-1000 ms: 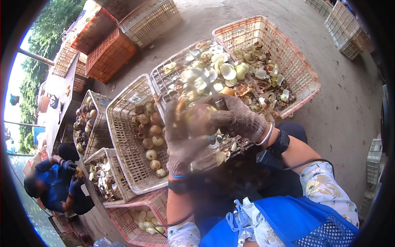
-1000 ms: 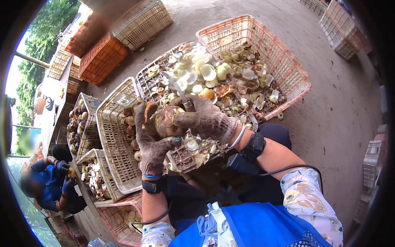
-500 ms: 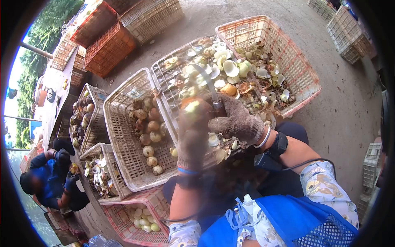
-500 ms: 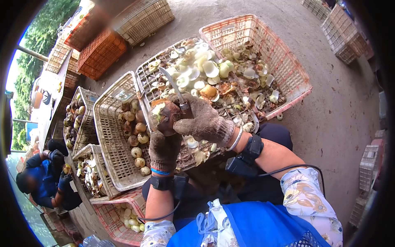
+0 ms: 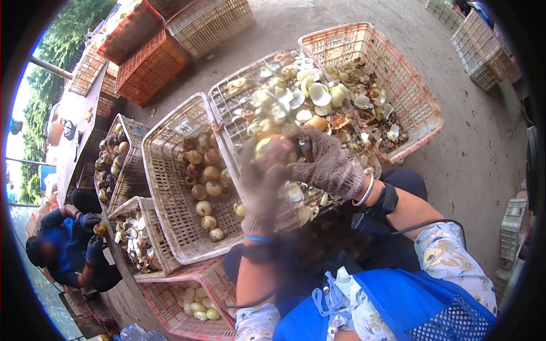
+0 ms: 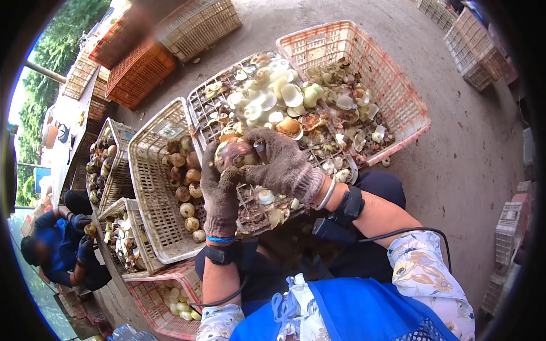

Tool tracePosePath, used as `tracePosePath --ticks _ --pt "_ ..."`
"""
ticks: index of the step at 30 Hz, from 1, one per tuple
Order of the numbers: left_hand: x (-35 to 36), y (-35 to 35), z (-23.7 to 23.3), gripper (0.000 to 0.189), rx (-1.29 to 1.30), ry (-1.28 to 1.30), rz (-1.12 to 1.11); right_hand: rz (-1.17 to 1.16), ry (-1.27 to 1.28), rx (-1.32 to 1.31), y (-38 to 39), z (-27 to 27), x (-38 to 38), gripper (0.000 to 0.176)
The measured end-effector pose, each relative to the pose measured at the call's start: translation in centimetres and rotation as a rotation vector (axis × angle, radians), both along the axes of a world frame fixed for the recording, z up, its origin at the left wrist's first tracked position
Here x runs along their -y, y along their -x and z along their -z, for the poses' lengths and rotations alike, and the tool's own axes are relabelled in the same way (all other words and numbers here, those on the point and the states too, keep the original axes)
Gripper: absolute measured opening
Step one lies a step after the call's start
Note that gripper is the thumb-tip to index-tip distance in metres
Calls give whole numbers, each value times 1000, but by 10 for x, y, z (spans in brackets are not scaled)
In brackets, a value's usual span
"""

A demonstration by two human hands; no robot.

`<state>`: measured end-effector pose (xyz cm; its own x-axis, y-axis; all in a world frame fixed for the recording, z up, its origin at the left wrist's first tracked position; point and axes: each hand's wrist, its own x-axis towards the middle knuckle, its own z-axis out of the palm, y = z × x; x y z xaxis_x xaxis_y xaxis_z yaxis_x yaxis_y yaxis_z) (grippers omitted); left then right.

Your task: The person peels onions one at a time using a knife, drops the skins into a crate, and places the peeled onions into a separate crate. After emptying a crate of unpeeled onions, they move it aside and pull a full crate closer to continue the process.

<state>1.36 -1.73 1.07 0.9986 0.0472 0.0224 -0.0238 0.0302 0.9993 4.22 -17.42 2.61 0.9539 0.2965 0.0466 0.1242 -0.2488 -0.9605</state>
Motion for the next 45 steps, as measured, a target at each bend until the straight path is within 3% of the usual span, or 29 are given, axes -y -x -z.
tracePosePath --ticks 1,3,4,5,7,8,11,13,15,16,17,19,20,21,23,24,27,29,31,33,34,36,37,39,41,43,45 --pt "-7 0 6 62 -7 1 -1 -1 1 -7 2 4 0 43" --pt "-26 -3 37 62 -182 779 93 -99 -523 -181 3 16 -2 38" --pt "-23 -9 41 66 43 -156 -9 -77 -517 -214 -1 20 -1 36" --pt "-25 -8 40 66 50 -167 -22 -20 -350 -100 -4 20 -2 33" --pt "-26 -6 30 73 -139 1270 29 61 25 18 -2 11 1 30" --pt "-30 -11 38 80 -106 1310 85 -1 113 -39 2 -1 5 31" --pt "-33 -15 51 86 30 1313 59 -68 117 124 14 20 0 35" --pt "-31 -14 52 81 -32 1422 190 -86 174 201 20 28 -5 38" --pt "-32 -10 46 68 -100 1171 13 -99 232 270 21 30 -8 40" --pt "-30 -12 42 63 -109 1335 101 -124 259 410 18 31 -9 39" --pt "-24 -12 38 63 -117 1333 101 -148 286 550 16 31 -10 37" --pt "-11 -13 34 60 4 1196 -120 -123 351 621 13 33 -11 39" --pt "-13 -18 50 58 -42 460 -355 -132 445 645 10 34 -10 39" --pt "-18 -12 52 58 -62 392 -324 -140 542 667 8 35 -9 39" --pt "-19 -8 47 59 -155 866 -210 -147 532 722 6 34 -7 36" --pt "-21 -5 46 59 -191 950 -185 -171 581 719 7 40 -6 41" --pt "-25 0 48 61 -241 1011 -146 -186 667 698 8 33 -5 41" --pt "-27 1 48 63 -264 1035 -134 -135 659 771 7 26 -4 21" --pt "-29 2 49 64 -264 1051 -130 -126 642 815 2 34 -5 20" --pt "-28 4 50 64 -271 1035 -120 -152 367 587 -3 38 -4 19" --pt "-27 4 50 64 -277 1020 -111 -153 368 587 -8 35 -2 19" --pt "-29 7 53 64 -264 980 -77 -101 31 -423 -14 21 4 21" --pt "-28 4 50 64 -261 982 -72 -98 33 -418 -13 14 7 21" --pt "-26 0 41 65 -243 1157 33 -2 186 49 -8 5 9 25" --pt "-25 1 39 68 -259 1129 -71 -49 270 150 -1 11 10 26" --pt "-23 -1 41 75 -260 1266 -66 -98 517 673 7 25 7 35" --pt "-25 -1 52 81 -286 1375 -39 -114 621 703 8 32 3 43"
